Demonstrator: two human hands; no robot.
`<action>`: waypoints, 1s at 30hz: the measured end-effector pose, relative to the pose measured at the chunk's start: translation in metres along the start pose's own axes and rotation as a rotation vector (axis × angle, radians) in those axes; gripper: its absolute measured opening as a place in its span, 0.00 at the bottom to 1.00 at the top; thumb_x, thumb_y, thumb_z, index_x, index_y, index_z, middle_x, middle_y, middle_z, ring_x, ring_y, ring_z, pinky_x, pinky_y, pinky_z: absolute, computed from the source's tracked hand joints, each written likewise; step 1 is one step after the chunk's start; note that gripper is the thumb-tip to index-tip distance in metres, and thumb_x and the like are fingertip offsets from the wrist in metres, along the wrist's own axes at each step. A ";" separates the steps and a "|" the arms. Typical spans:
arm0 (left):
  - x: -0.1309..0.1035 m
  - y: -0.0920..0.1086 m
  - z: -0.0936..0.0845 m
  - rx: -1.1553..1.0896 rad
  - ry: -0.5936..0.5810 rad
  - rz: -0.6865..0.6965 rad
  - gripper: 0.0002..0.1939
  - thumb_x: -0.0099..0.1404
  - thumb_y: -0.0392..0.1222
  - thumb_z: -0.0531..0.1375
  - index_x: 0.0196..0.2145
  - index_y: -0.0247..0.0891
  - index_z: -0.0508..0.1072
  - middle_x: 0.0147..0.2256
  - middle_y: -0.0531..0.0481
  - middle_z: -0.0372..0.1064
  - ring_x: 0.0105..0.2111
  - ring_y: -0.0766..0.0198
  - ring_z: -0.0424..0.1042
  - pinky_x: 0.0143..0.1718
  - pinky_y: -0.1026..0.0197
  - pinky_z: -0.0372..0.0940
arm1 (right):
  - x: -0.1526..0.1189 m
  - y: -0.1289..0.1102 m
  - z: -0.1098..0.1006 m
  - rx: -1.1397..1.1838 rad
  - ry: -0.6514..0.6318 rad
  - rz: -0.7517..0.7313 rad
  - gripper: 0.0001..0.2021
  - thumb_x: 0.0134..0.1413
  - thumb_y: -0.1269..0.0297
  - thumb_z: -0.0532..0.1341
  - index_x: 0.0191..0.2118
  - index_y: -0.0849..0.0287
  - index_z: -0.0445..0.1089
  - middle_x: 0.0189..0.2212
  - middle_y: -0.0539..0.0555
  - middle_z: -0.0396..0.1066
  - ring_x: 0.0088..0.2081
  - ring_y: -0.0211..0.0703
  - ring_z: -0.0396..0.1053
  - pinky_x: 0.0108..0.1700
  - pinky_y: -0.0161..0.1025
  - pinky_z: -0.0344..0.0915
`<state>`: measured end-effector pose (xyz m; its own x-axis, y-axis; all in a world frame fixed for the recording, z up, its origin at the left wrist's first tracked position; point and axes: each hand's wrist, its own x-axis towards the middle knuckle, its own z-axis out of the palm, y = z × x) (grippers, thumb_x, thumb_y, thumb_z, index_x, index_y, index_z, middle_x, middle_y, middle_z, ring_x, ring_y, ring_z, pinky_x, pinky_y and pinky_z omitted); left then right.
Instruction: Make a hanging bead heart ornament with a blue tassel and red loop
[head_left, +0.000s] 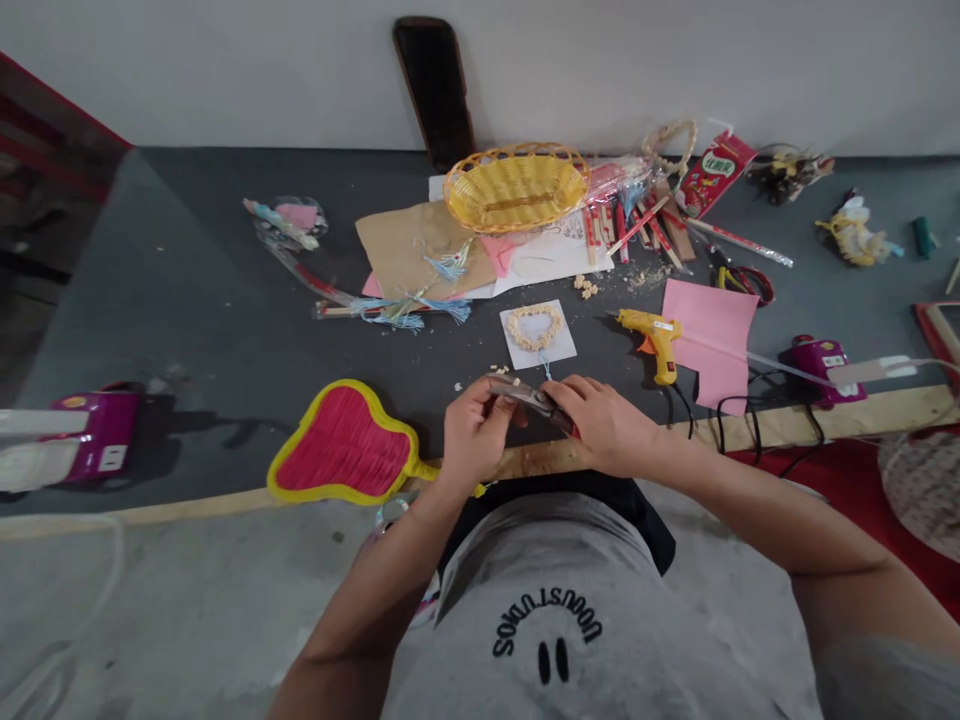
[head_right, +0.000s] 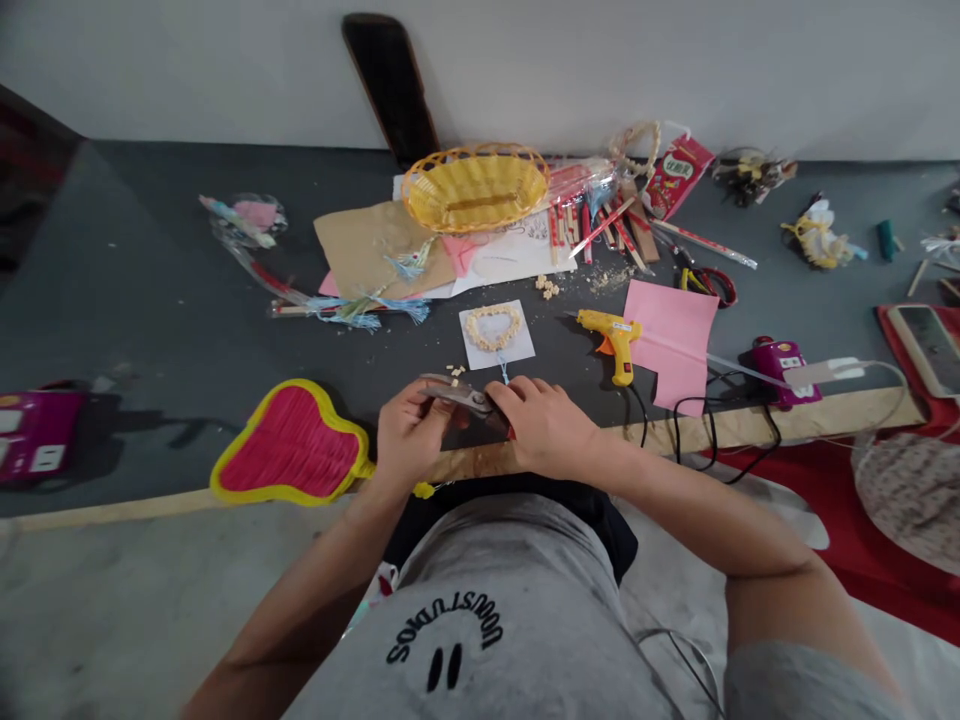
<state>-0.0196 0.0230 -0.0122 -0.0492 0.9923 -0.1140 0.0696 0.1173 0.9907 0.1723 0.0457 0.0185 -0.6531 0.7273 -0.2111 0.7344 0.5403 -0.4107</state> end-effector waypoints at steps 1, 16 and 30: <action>0.000 0.000 0.000 0.012 0.005 0.013 0.08 0.65 0.45 0.58 0.31 0.40 0.72 0.21 0.53 0.70 0.23 0.64 0.70 0.27 0.62 0.64 | 0.000 0.001 -0.001 0.021 0.003 -0.008 0.23 0.56 0.68 0.58 0.59 0.61 0.60 0.50 0.64 0.69 0.49 0.55 0.69 0.49 0.50 0.67; 0.007 0.008 -0.007 -0.452 -0.274 -0.398 0.16 0.50 0.49 0.69 0.25 0.36 0.69 0.14 0.56 0.62 0.12 0.77 0.44 0.14 0.69 0.38 | -0.003 0.002 -0.004 -0.117 0.007 -0.040 0.36 0.56 0.70 0.56 0.70 0.62 0.49 0.60 0.66 0.64 0.54 0.60 0.64 0.59 0.61 0.59; 0.000 0.003 0.002 -0.429 -0.085 -0.339 0.21 0.50 0.54 0.71 0.27 0.35 0.70 0.15 0.55 0.66 0.11 0.77 0.48 0.14 0.71 0.40 | 0.000 -0.001 -0.001 -0.036 -0.073 0.021 0.27 0.58 0.70 0.55 0.63 0.60 0.57 0.51 0.63 0.69 0.48 0.56 0.68 0.50 0.53 0.67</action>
<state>-0.0179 0.0232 -0.0093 0.0842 0.9035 -0.4202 -0.3494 0.4217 0.8367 0.1723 0.0455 0.0195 -0.6481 0.7067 -0.2837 0.7535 0.5412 -0.3732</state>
